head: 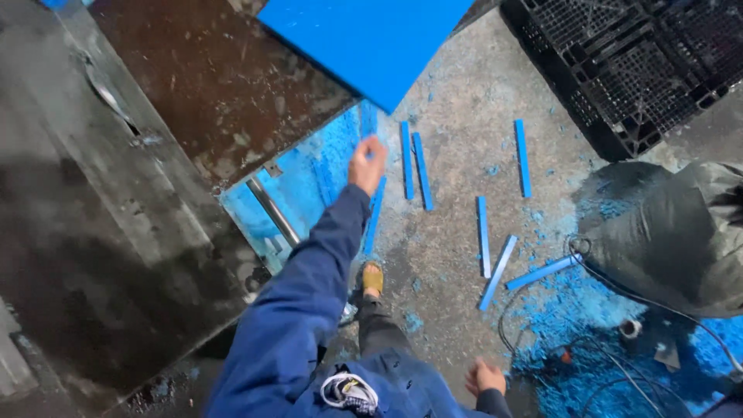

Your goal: The person repeatedly feeds blue rectangular plastic sheets through a table saw, guiding them with both hands and collecting the cut pieces. The person retrieves new sheets from a nearby stack and continues the cutting cycle.

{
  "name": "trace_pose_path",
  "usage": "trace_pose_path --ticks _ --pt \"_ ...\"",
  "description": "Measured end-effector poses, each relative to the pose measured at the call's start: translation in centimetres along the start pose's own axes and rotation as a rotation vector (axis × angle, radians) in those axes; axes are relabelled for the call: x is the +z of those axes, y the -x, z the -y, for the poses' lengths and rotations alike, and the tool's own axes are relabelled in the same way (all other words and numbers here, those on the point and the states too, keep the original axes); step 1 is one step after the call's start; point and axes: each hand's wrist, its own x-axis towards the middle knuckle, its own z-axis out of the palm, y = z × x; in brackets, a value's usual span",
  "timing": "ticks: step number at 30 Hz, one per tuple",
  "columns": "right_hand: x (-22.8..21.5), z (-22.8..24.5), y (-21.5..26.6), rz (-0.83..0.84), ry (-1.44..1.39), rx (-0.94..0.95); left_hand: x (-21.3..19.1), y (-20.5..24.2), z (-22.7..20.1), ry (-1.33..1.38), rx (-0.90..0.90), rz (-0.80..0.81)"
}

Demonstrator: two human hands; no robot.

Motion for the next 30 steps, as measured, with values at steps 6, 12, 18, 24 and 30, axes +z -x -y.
trace_pose_path --ticks 6,12,18,24,30 --pt "5.1 2.3 -0.7 -0.206 0.118 0.082 -9.6 12.7 3.6 -0.366 0.081 0.269" --pt "15.1 12.0 1.7 0.02 0.41 -0.411 -25.3 23.5 7.3 -0.115 -0.267 0.099" --pt "23.7 12.2 8.0 0.022 0.392 -0.61 -40.0 29.8 -1.0 -0.108 -0.318 0.089" --pt "28.5 0.0 12.0 -0.072 0.268 -0.66 -53.7 38.9 -7.0 -0.818 0.333 -0.14" --pt "32.0 -5.6 17.8 -0.192 0.67 -0.528 -64.9 43.1 -4.3 -0.401 0.028 -0.675"
